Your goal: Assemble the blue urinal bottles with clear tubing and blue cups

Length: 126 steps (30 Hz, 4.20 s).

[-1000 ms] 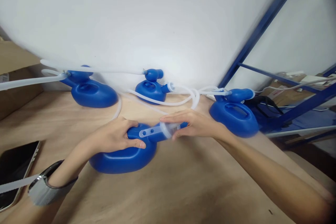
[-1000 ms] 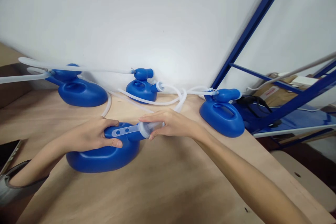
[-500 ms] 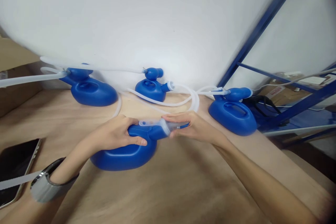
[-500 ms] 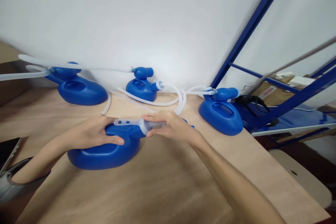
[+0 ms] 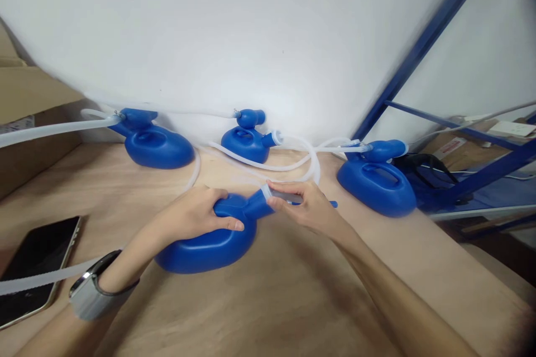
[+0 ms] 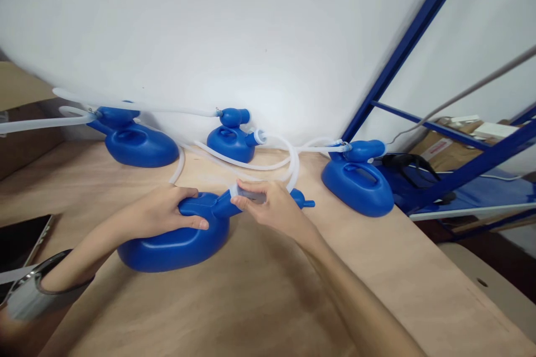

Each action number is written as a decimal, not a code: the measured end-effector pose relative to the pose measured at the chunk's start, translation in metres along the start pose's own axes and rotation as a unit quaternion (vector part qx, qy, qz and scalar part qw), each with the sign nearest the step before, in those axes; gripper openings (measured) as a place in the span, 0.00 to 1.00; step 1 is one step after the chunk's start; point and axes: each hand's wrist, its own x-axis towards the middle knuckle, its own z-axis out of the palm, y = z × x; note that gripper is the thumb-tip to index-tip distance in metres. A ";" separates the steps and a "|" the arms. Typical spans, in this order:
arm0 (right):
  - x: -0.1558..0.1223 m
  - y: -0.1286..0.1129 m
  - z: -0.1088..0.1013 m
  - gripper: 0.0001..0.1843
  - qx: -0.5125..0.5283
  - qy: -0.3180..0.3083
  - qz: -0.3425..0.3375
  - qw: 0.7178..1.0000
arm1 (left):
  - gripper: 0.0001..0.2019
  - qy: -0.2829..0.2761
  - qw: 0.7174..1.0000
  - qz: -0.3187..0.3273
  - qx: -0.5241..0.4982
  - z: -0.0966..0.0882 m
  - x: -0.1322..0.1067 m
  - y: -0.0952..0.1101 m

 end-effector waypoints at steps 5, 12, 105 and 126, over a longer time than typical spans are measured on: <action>-0.016 0.001 0.018 0.18 -0.184 0.120 -0.169 0.961 | 0.35 0.008 1.000 0.006 0.000 0.000 -0.001 0.002; -0.048 0.038 0.062 0.22 -0.156 0.323 -0.182 0.916 | 0.33 0.005 1.000 -0.005 -0.017 0.002 0.000 0.008; 0.004 0.023 0.042 0.20 -0.026 0.235 0.001 0.972 | 0.22 0.140 0.960 0.189 0.150 0.038 -0.007 0.010; 0.008 0.022 0.050 0.11 0.107 0.243 0.028 0.964 | 0.21 0.156 0.947 0.199 0.196 0.040 -0.007 0.025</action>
